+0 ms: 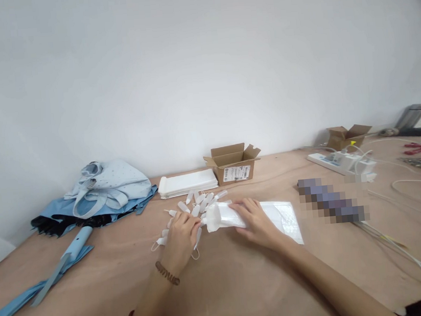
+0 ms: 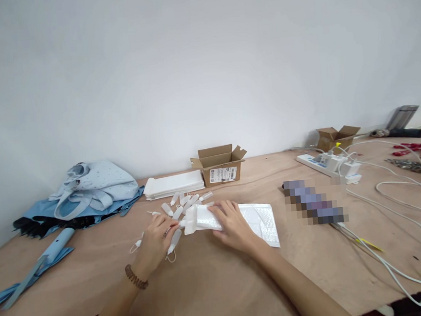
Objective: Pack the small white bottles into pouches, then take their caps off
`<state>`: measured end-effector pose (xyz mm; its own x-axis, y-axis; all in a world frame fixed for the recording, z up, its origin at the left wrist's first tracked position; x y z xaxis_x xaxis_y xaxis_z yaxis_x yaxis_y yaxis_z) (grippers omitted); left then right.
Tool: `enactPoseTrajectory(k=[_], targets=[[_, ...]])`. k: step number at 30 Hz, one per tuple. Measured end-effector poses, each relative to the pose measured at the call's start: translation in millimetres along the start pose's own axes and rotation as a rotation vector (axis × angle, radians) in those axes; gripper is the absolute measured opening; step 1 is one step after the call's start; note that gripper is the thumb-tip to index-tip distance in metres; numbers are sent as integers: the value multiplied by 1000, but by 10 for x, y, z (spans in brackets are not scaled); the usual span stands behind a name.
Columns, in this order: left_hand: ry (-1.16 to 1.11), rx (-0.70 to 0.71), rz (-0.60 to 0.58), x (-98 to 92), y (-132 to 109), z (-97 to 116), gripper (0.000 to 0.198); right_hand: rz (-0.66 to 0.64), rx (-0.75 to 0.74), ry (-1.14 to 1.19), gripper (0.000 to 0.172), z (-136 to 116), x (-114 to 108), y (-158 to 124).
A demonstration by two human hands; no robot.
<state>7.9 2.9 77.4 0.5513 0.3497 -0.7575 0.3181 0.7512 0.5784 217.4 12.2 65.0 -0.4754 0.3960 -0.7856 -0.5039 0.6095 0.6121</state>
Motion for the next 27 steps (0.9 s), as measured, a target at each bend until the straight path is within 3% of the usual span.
enactPoseTrajectory(k=[5,10,15,19,23,27], targets=[[-174,75,38,71,-25,210,21,-12,-36,39,58,-103,8,-3],[-280,0,-98,145,-38,393,28,8,-59,84,60,-161,17,-12],[-321,-233,-55,-143,49,138,21,21,-44,81,58,-146,27,-13],[-306,-415,-213,-366,48,-172,18,37,-21,48,55,-117,17,-14],[-239,-483,-427,-357,-71,-240,14,38,20,-8,51,-62,19,-61],[-90,-445,-510,-214,-179,-185,12,26,27,-39,53,-24,69,-149]])
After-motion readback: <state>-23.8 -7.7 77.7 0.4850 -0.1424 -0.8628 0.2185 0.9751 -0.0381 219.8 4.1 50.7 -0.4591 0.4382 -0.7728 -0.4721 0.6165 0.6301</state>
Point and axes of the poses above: each hand's wrist, its own y-axis towards the middle knuckle, its own x-axis out of the palm, z = x × y, the point moved 5 cm from there along y, towards the middle knuckle, and after that the axes turned 4 degrees about -y, right-handed, at the moved point
